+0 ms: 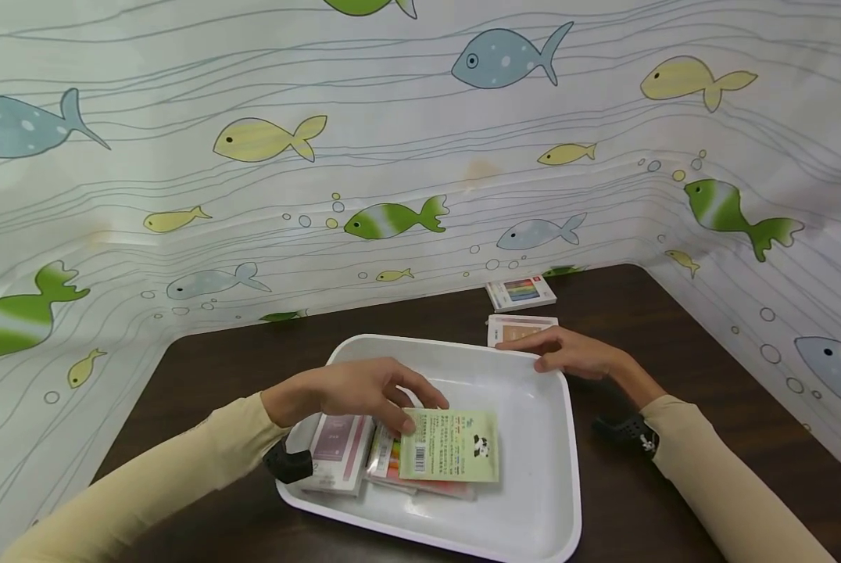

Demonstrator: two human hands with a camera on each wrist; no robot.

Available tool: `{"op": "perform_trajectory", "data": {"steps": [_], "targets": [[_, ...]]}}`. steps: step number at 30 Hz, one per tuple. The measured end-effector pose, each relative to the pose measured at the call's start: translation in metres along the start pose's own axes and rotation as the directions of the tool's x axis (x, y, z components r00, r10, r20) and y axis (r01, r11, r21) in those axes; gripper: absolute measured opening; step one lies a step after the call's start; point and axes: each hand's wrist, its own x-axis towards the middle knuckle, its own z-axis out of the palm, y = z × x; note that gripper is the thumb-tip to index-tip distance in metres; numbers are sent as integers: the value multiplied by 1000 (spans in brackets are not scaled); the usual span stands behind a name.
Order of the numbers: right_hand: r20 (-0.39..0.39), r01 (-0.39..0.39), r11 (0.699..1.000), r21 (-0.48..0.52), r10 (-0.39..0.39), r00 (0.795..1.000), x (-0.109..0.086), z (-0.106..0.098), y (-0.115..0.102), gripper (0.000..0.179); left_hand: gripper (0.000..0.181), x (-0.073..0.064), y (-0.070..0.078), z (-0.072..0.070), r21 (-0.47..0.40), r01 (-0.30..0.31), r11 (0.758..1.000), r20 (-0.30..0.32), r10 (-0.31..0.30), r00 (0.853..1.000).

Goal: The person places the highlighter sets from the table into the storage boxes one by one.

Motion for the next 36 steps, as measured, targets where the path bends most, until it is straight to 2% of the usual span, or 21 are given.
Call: {"op": "perform_trajectory", "data": {"steps": [1, 2, 5, 7, 11, 14, 18, 20, 24, 27, 29, 31, 34, 36], "targets": [[2, 1, 1000, 1, -1, 1000, 0, 0, -1, 53, 44, -1, 2, 0, 81, -17, 997, -16, 18, 1000], [3, 2, 1000, 2, -2, 1000, 0, 0, -1, 53, 43, -3, 4, -1, 179, -29, 983, -43, 37, 998], [14, 15, 1000, -2, -15, 1000, 0, -1, -2, 52, 41, -10, 9, -8, 422, -16, 907, -133, 79, 988], [13, 10, 1000, -4, -10, 1000, -1, -2, -2, 52, 44, -14, 10, -13, 489, 7, 872, -170, 87, 982], [5, 5, 1000, -6, -5, 1000, -2, -3, -2, 52, 48, -23, 4, -20, 505, 6, 863, -191, 105, 976], [-1, 6, 1000, -2, -6, 1000, -3, -2, 0, 52, 49, -34, -5, -25, 503, -1, 864, -228, 134, 964], [9, 14, 1000, -10, -14, 1000, -2, 1, 3, 51, 48, -56, -19, -33, 490, 16, 872, -318, 162, 934], [15, 23, 1000, -17, -23, 1000, -2, 1, 4, 51, 46, -66, -26, -38, 478, 22, 878, -370, 179, 911], [5, 35, 999, -20, -35, 999, -3, 0, 4, 50, 48, -78, -45, -48, 490, 58, 870, -474, 210, 855], [2, 34, 999, -15, -34, 999, -3, -1, 4, 50, 50, -84, -64, -54, 467, 89, 880, -539, 204, 817], [4, 31, 999, -13, -31, 999, -3, -1, 4, 50, 50, -87, -76, -58, 415, 82, 906, -565, 187, 803], [7, 25, 1000, -9, -25, 1000, -3, 0, 4, 50, 48, -88, -88, -61, 327, 59, 943, -588, 154, 794], [4, 12, 1000, -11, -12, 1000, -2, 0, 4, 50, 48, -88, -104, -65, 157, -13, 988, -602, 106, 792], [-3, 7, 1000, -14, -7, 1000, -1, -1, 3, 51, 49, -86, -113, -68, 42, -68, 997, -603, 79, 794]]}}
